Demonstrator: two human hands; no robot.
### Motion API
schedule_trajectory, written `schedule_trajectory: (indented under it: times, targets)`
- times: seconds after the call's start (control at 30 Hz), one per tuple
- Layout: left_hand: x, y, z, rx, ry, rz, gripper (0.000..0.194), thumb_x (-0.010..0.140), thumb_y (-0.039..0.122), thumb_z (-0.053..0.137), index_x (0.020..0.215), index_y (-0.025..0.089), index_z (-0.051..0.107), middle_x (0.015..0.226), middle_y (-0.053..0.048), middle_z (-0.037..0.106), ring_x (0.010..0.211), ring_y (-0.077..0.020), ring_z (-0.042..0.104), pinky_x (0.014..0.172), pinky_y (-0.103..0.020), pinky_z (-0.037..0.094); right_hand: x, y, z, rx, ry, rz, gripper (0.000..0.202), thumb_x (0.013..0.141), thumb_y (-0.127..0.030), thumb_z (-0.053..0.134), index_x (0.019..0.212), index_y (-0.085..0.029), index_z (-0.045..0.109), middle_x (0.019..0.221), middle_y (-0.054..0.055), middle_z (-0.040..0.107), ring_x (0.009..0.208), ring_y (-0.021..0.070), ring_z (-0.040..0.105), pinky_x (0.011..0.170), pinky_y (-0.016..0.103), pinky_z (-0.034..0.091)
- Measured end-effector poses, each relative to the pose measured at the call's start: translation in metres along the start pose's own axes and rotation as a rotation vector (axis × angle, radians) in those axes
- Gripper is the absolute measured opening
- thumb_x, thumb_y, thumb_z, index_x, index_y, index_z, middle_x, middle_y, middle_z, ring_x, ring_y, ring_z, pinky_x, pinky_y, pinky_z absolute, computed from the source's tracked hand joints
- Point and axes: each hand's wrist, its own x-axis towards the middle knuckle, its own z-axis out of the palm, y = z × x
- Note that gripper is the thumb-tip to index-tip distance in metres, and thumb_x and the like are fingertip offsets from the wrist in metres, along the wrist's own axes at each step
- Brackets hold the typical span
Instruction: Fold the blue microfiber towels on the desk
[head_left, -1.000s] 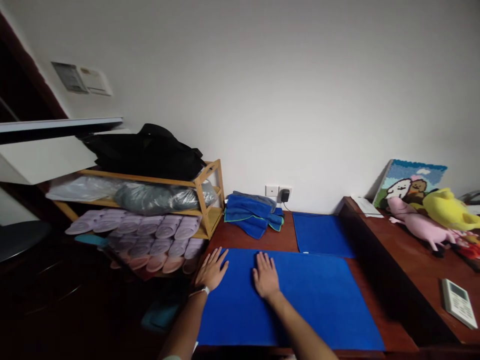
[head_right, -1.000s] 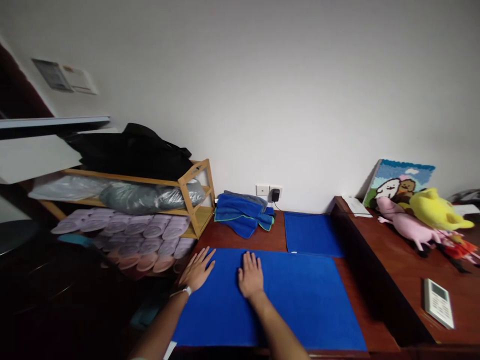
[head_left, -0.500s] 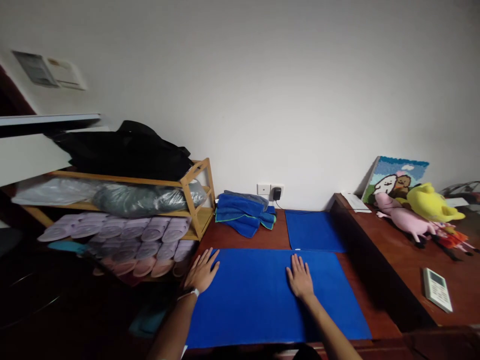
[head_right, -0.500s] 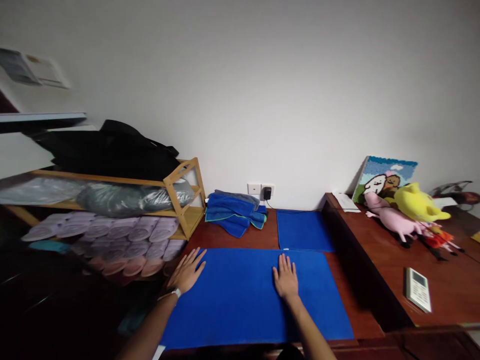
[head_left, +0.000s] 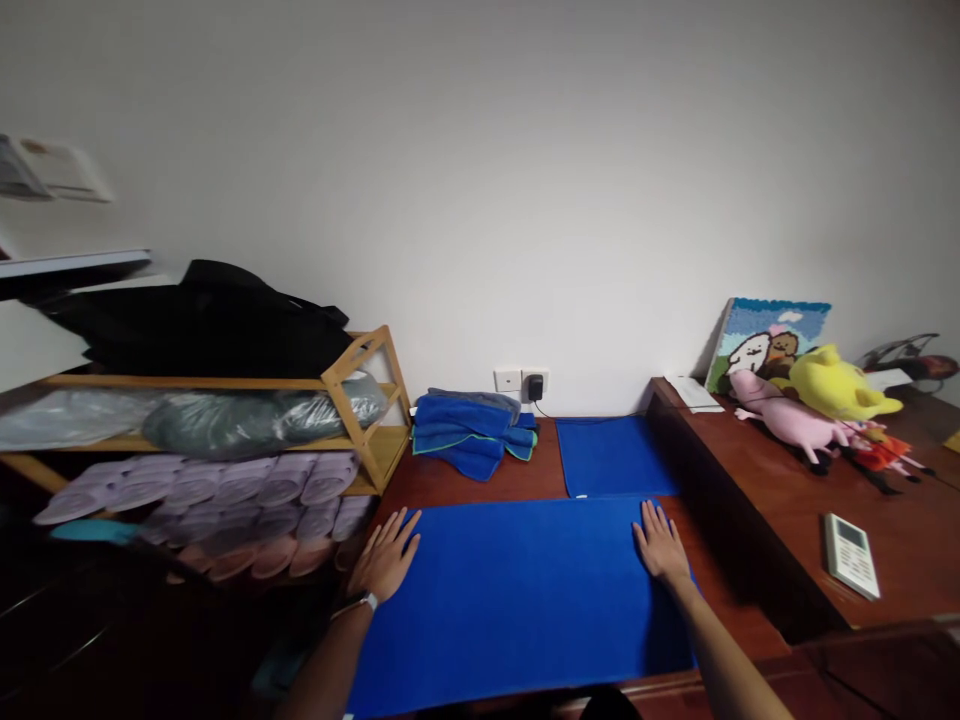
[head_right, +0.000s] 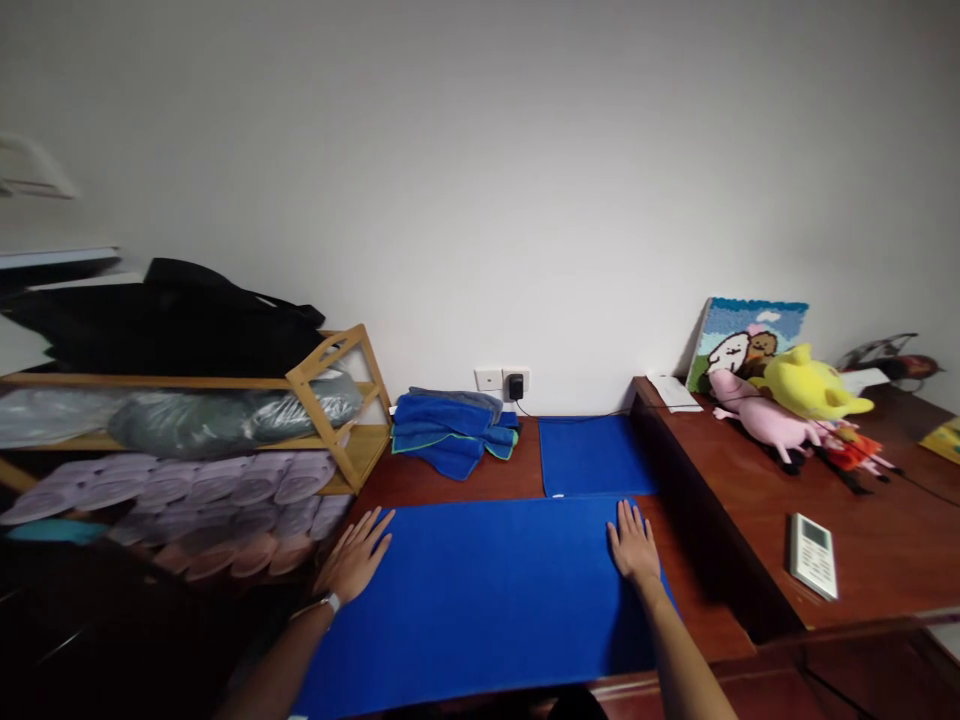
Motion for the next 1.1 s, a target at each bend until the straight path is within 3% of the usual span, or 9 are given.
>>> schedule_trajectory:
  times: [0.23,0.4,0.5,0.6,0.73,0.83,0.9,0.97,1.1]
  targets:
    - [-0.002,0.011,-0.019,0.120,0.095,0.027,0.057,0.098,0.042,0.033,0.147,0.024,0.056,0.157,-0.010,0.052,0.148,-0.0287,0.042,0.124,-0.053,0.026,-0.004,-0.003,-0.006,0.062,-0.012,0.001,0.074,0.101,-0.054,0.013,0.164,-0.015,0.013,0.172,0.004,0.013,0.159,0.0205,0.006,0.128,0.044,0.003]
    - [-0.033,0.020,-0.031,0.050,0.054,0.001,0.057,0.102,0.045,0.030,0.151,0.023,0.051,0.158,-0.009,0.050,0.147,-0.0259,0.044,0.122,-0.048,0.034,-0.006,-0.016,-0.022,0.074,-0.045,0.009,0.075,0.101,-0.056,0.014,0.164,-0.014,0.014,0.172,0.004,0.012,0.159,0.0222,0.005,0.129,0.045,0.003]
    - [-0.058,0.018,-0.034,-0.003,0.017,0.079,0.056,0.103,0.050,0.033,0.156,0.031,0.042,0.164,-0.003,0.041,0.151,-0.0240,0.038,0.123,-0.046,0.033,-0.022,-0.063,-0.037,0.148,0.033,-0.082,0.073,0.103,-0.056,0.012,0.164,-0.015,0.013,0.171,0.003,0.011,0.158,0.0208,0.004,0.129,0.044,0.003]
    - [-0.075,0.014,-0.033,-0.016,-0.037,0.101,0.056,0.103,0.052,0.037,0.156,0.036,0.038,0.165,-0.001,0.039,0.151,-0.0247,0.037,0.123,-0.048,0.033,-0.057,-0.143,-0.043,0.231,0.082,-0.277,0.071,0.105,-0.053,0.011,0.163,-0.014,0.013,0.171,0.003,0.010,0.158,0.0201,0.002,0.130,0.043,0.004]
    - [-0.083,0.012,-0.031,-0.035,-0.055,0.078,0.058,0.103,0.052,0.038,0.158,0.037,0.032,0.166,-0.002,0.036,0.153,-0.0238,0.034,0.125,-0.049,0.030,-0.113,-0.258,-0.025,0.339,0.012,-0.526,0.067,0.105,-0.054,0.013,0.164,-0.022,0.010,0.170,-0.002,0.008,0.158,0.0206,0.004,0.130,0.046,0.007]
    - [-0.083,0.015,-0.032,-0.047,-0.061,0.066,0.057,0.103,0.053,0.038,0.158,0.036,0.033,0.167,-0.002,0.035,0.153,-0.0234,0.032,0.125,-0.050,0.028,-0.140,-0.316,-0.007,0.394,-0.061,-0.636,0.067,0.105,-0.054,0.015,0.164,-0.022,0.010,0.170,-0.001,0.008,0.158,0.0222,0.004,0.130,0.048,0.007]
    - [-0.083,0.018,-0.033,-0.051,-0.068,0.059,0.057,0.103,0.052,0.037,0.158,0.036,0.034,0.167,-0.003,0.036,0.154,-0.0237,0.032,0.125,-0.050,0.028,-0.148,-0.336,0.002,0.399,-0.101,-0.658,0.069,0.105,-0.054,0.015,0.164,-0.019,0.011,0.170,0.002,0.008,0.158,0.0230,0.002,0.130,0.050,0.005]
    - [-0.083,0.019,-0.034,-0.055,-0.072,0.056,0.057,0.104,0.052,0.037,0.158,0.035,0.035,0.167,-0.003,0.035,0.154,-0.0239,0.032,0.125,-0.050,0.027,-0.149,-0.340,0.007,0.384,-0.126,-0.644,0.070,0.105,-0.054,0.013,0.164,-0.015,0.012,0.170,0.005,0.007,0.158,0.0232,0.001,0.129,0.051,0.003]
    - [-0.082,0.019,-0.034,-0.064,-0.069,0.061,0.058,0.104,0.053,0.036,0.158,0.035,0.033,0.167,-0.003,0.035,0.154,-0.0243,0.032,0.125,-0.050,0.026,-0.141,-0.312,0.004,0.326,-0.134,-0.557,0.071,0.104,-0.055,0.009,0.164,-0.016,0.012,0.170,0.005,0.007,0.158,0.0221,0.000,0.129,0.051,0.000]
